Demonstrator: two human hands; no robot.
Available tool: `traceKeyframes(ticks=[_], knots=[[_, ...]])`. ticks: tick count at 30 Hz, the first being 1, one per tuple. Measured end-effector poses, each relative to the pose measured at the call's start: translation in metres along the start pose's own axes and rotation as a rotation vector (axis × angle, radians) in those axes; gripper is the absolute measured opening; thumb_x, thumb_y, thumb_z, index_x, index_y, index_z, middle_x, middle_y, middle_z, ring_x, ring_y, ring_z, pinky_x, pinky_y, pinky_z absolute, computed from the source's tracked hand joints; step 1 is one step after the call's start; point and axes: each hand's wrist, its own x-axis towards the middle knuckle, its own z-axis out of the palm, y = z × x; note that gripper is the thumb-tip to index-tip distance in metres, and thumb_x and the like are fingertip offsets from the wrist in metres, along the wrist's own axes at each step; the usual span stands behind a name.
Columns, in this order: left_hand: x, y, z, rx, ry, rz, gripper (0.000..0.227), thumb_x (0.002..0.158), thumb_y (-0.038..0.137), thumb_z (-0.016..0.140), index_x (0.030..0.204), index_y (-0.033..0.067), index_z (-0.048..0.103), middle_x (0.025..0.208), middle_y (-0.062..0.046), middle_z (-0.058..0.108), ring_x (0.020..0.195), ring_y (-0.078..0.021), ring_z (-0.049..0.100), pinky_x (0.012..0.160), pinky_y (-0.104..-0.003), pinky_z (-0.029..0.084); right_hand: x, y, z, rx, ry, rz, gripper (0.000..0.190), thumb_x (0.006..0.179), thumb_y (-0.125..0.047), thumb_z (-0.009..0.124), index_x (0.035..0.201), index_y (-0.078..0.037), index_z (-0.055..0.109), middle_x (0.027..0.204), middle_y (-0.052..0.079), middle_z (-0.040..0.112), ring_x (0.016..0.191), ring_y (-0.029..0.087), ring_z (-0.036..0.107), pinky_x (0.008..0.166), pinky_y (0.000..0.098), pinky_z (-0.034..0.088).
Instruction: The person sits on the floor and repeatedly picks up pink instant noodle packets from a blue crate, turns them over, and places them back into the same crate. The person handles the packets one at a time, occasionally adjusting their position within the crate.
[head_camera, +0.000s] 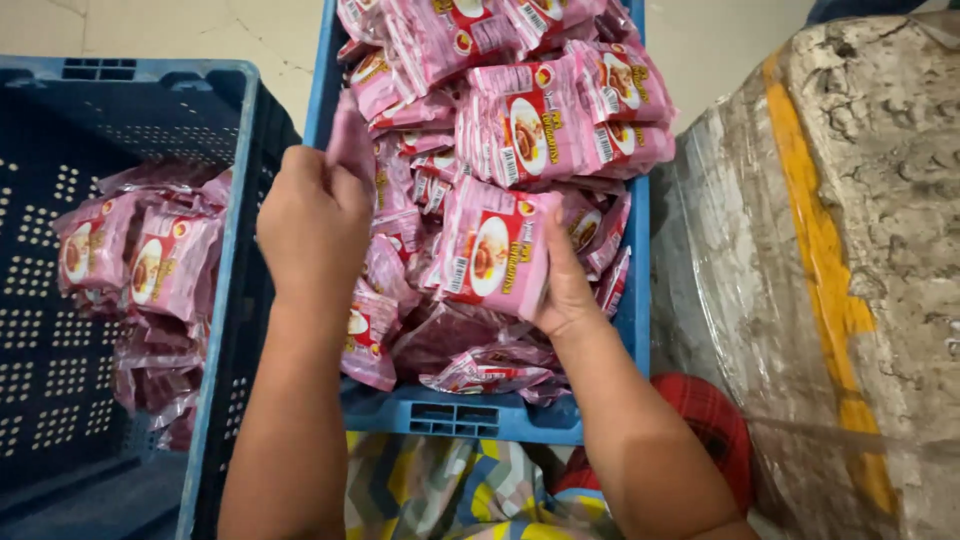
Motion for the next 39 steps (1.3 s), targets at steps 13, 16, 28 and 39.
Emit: traceKeyframes(ticks=[13, 16, 28, 39], knots=[[-0.063, 0.139, -0.036, -0.561, -0.117, 0.426, 0.038, 0.083, 0.027, 0.078, 0.103, -0.0027, 0.068, 0.117, -0.029, 0.061, 0.109, -0.0555, 0.063, 0.083, -0.052, 0.056, 0.008, -0.008, -0.002, 0.109, -0.155, -0.069, 0.063, 0.090, -0.067, 0.056, 0.125, -0.016, 0.069, 0.123, 0.007, 0.073, 0.114, 0.023, 0.069, 0.111, 0.0424, 0.050], [-0.019, 0.061, -0.007, -0.570, -0.047, 0.141, 0.020, 0.093, 0.024, 0.074, 0.111, 0.0160, 0.073, 0.099, -0.009, 0.070, 0.100, -0.0327, 0.068, 0.086, -0.042, 0.053, -0.008, -0.017, 0.005, 0.316, -0.166, -0.036, 0.066, 0.087, -0.060, 0.065, 0.127, -0.008, 0.067, 0.128, 0.019, 0.070, 0.120, 0.037, 0.066, 0.113, 0.0559, 0.046], [-0.050, -0.084, 0.109, 0.045, -1.128, -0.053, 0.066, 0.070, 0.014, 0.091, 0.118, -0.0100, 0.053, 0.113, -0.034, 0.070, 0.110, -0.0465, 0.070, 0.098, -0.054, 0.055, -0.020, -0.014, 0.009, 0.380, -0.088, -0.060, 0.063, 0.083, -0.051, 0.072, 0.129, -0.009, 0.066, 0.135, 0.017, 0.066, 0.125, 0.040, 0.063, 0.116, 0.0627, 0.041], [-0.030, -0.052, 0.030, 0.066, -0.997, 0.131, 0.033, 0.078, 0.020, 0.074, 0.105, 0.0016, 0.076, 0.101, -0.023, 0.073, 0.099, -0.0433, 0.073, 0.087, -0.053, 0.059, 0.006, -0.017, -0.011, 0.268, -0.152, -0.053, 0.068, 0.081, -0.054, 0.073, 0.131, -0.009, 0.066, 0.136, 0.016, 0.066, 0.127, 0.039, 0.063, 0.118, 0.0572, 0.042]])
